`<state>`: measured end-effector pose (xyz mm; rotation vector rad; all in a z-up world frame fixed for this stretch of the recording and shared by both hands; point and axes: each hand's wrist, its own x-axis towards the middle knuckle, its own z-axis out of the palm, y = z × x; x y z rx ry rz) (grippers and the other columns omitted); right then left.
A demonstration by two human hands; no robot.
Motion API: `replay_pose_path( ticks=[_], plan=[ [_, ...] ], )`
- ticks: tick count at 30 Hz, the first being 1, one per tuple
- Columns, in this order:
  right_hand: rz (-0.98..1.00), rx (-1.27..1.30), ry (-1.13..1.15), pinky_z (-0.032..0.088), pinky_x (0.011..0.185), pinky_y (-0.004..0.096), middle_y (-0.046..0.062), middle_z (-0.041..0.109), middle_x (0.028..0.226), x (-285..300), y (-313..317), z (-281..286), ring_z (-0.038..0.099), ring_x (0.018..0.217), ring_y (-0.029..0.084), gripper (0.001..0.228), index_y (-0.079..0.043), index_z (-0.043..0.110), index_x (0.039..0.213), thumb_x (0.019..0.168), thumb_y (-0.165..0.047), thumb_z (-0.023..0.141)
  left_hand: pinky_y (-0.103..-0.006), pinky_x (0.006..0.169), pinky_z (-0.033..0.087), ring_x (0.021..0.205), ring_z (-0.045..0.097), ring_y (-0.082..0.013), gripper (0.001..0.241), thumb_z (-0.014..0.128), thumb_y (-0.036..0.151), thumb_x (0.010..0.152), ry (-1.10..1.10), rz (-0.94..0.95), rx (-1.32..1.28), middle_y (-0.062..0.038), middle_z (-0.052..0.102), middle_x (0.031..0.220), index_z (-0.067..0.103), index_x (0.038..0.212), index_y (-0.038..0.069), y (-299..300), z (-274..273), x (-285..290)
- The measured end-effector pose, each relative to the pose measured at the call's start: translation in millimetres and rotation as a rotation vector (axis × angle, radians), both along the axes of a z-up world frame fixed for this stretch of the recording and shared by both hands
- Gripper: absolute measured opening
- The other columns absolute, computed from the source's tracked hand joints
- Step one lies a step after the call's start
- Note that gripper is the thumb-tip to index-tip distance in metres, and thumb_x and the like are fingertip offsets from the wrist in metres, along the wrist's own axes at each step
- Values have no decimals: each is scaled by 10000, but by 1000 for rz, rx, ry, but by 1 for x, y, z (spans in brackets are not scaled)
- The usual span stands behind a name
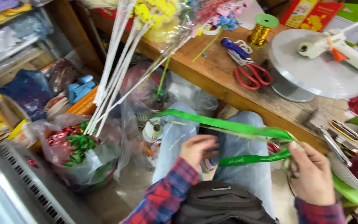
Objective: The person sits on the floor and ties a green ribbon into a bow using a thin yellow wire. They adjust the loops and tails of the bow, then use red scissors to trim the ribbon ends. The person repeats the process of tying and adjusting the green ribbon.
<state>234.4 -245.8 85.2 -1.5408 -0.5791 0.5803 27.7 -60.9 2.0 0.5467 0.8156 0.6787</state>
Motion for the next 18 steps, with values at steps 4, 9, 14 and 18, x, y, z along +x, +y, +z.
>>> replay_pose_path(
  ticks=[4, 9, 14, 18],
  plan=[
    [44, -130, -326, 263, 610, 235, -94, 394, 684, 18, -25, 35, 322, 662, 58, 374, -124, 575, 708, 1051, -208, 697, -393, 673, 647, 761, 744, -275, 190, 774, 56, 836, 73, 62, -141, -194, 780, 892, 791, 1003, -32, 5, -34, -11],
    [231, -327, -616, 414, 585, 273, -23, 584, 737, 41, -43, 52, 482, 710, 81, 244, -21, 808, 846, 937, -240, 749, -404, 705, 651, 894, 764, -321, 376, 806, 113, 825, -58, -139, -182, -231, 777, 1089, 737, 1161, -42, -6, 9, -6],
    [382, -255, -789, 400, 508, 282, -35, 598, 641, 30, -43, 71, 484, 565, 88, 197, -98, 797, 812, 880, -279, 760, -544, 863, 629, 1114, 720, -424, 608, 623, 465, 952, -215, -423, -210, -229, 724, 1214, 594, 1307, -28, -14, 63, 18],
    [370, -253, -993, 538, 615, 309, -25, 752, 750, 19, -51, 83, 623, 626, 142, 303, -96, 827, 1071, 800, -229, 817, -505, 935, 630, 1046, 739, -389, 372, 649, 309, 1015, -243, -296, -306, -243, 740, 1127, 673, 1178, -25, -9, 87, 33]
  ],
)
